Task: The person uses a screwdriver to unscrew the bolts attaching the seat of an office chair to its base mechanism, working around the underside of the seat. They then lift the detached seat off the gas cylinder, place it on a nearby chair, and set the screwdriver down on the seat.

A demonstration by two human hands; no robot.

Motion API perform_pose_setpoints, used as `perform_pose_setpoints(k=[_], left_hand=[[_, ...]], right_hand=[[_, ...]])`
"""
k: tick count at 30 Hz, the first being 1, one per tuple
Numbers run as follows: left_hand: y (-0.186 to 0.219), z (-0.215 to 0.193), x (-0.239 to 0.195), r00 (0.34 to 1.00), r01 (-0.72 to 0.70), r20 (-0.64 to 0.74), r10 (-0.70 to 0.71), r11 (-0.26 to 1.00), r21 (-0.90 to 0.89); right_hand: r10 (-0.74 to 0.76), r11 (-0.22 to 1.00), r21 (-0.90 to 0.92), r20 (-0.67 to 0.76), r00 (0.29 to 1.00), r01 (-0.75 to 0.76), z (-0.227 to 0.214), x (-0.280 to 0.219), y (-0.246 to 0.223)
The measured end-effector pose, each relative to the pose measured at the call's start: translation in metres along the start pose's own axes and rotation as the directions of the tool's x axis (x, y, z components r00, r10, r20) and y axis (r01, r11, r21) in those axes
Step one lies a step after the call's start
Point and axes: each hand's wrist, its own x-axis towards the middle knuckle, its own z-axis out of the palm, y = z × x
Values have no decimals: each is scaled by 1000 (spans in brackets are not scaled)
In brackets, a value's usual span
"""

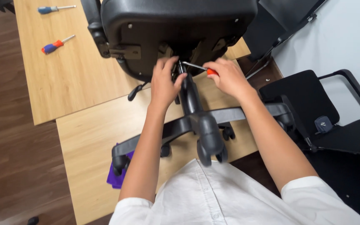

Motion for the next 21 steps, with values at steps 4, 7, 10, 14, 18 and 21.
perform_pose_setpoints(k=[4, 7, 10, 14, 18, 21], left_hand=[[20, -25, -1, 975, -215, -36, 221, 968, 127], [26, -47, -2, 964, -263, 32, 263, 937, 228], [33, -74, -7, 964, -262, 46, 262, 906, 333], [25, -120, -25, 964, -253, 7, 266, 909, 332], [12, -173, -45, 968, -193, -99, 230, 938, 288], [2, -210, -70, 975, -100, -157, 155, 945, 311]], right_hand=[[-142, 990, -22, -81, 987, 141, -29, -1, -42], [-233, 969, 62, -114, 966, 241, -44, 9, -71], [-335, 938, 53, -108, 936, 342, -52, 21, -100], [-493, 866, 63, -56, 868, 496, -68, 34, -147], [-479, 863, 219, 70, 875, 455, -95, 28, -192], [-466, 867, 237, 76, 881, 438, -102, 13, -207]])
